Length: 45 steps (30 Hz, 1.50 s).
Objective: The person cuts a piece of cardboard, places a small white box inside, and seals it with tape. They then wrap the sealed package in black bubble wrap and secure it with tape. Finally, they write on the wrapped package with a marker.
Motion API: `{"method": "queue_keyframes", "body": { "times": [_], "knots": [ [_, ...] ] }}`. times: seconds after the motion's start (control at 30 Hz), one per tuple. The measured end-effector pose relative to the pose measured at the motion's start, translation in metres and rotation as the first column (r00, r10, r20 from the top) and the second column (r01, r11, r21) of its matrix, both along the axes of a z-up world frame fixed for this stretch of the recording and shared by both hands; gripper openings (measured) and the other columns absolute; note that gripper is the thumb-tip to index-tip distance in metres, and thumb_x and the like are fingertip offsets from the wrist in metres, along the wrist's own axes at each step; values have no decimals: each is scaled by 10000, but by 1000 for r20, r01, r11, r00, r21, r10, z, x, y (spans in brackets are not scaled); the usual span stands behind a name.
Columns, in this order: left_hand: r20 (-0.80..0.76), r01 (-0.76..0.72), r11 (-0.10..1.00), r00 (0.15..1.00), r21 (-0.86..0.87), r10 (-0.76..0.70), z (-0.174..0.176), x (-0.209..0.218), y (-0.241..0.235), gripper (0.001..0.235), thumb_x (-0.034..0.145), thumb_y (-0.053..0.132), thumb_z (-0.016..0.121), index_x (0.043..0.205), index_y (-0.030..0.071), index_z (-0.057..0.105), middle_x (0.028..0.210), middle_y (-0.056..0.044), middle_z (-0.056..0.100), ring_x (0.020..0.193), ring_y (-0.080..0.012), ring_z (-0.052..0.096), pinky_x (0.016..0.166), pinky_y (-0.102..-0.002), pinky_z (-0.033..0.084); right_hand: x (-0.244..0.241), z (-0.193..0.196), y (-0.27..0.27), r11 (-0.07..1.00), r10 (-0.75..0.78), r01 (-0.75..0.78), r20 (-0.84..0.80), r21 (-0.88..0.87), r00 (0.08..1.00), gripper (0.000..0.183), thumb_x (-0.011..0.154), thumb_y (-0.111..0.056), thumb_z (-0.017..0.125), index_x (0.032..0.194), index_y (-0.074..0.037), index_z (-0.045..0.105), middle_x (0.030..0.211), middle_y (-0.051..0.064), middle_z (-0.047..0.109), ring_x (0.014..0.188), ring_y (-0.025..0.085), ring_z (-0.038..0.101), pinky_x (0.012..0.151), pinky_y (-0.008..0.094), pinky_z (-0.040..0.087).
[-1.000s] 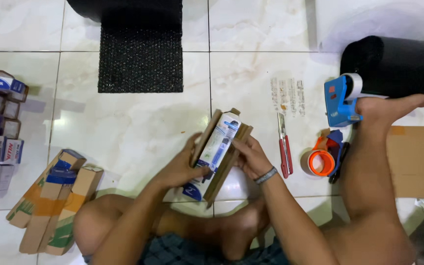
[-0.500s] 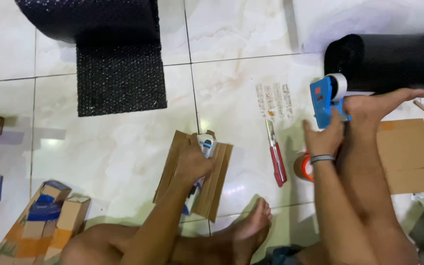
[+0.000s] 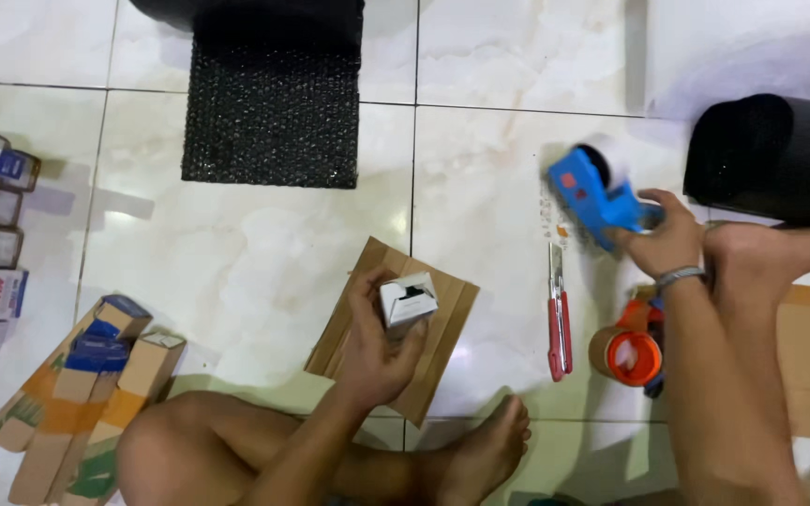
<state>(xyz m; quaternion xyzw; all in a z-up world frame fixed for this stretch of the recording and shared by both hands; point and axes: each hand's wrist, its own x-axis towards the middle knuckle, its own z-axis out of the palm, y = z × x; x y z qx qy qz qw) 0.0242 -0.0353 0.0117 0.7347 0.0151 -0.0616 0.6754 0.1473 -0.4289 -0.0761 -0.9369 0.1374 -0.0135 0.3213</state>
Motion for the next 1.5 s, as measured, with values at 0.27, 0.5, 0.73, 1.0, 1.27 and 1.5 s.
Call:
{"method": "queue_keyframes", "body": {
  "times": [0.27, 0.5, 0.73, 1.0, 1.27, 1.5],
  "knots": [
    [575, -175, 984, 809, 37, 123, -7, -18, 16, 394, 698, -3, 773, 946, -17, 468, 1076, -206, 622, 971, -357, 648, 847, -430, 513, -29, 57, 182, 974, 139, -190, 339, 122, 930, 416, 716, -125, 789, 1102, -84, 638, 1021, 141, 640, 996, 325, 595, 815, 391, 506],
    [626, -59, 998, 779, 17, 36, -10, -21, 40, 285, 726, -1, 742, 962, -11, 583, 1095, -232, 624, 986, -412, 631, 832, -451, 511, -113, 63, 248, 313, 119, -98, 63, 945, 991, 229, 803, -4, 616, 1005, 94, 574, 798, 197, 634, 586, 228, 630, 541, 332, 577],
    [581, 22, 993, 809, 119, -87, 7, -17, 60, 294, 809, 27, 649, 1101, 38, 623, 1132, -184, 612, 1054, -381, 600, 877, -449, 489, -102, 89, 257, 489, 254, -302, 198, 818, 947, 113, 788, 47, 643, 885, 105, 649, 772, 180, 610, 581, 199, 625, 551, 333, 573],
    [603, -157, 984, 794, 80, 78, 0, -27, 41, 615, 665, 192, 827, 1141, -34, 511, 1031, -208, 581, 962, -389, 607, 865, -431, 488, -100, 129, 271, 598, 503, -478, 163, 643, 849, 321, 697, 48, 713, 1011, 47, 644, 603, 91, 567, 461, 108, 555, 440, 219, 475],
    [570, -20, 997, 821, 75, -26, 12, -34, 56, 606, 644, 132, 793, 1168, -45, 545, 1002, -190, 637, 919, -374, 635, 813, -403, 511, -110, 140, 271, 533, 649, -478, 26, 698, 761, 194, 708, 75, 642, 898, 38, 637, 644, 69, 509, 406, 154, 603, 392, 247, 479],
    [553, 50, 999, 832, -1, -41, 22, -35, 56, 457, 657, 101, 774, 1066, -14, 607, 977, -160, 648, 923, -357, 649, 809, -397, 517, -115, 127, 270, 488, 581, -320, -29, 812, 813, 126, 719, 83, 640, 840, 77, 607, 607, 104, 490, 376, 217, 621, 358, 280, 503]
  ]
}}
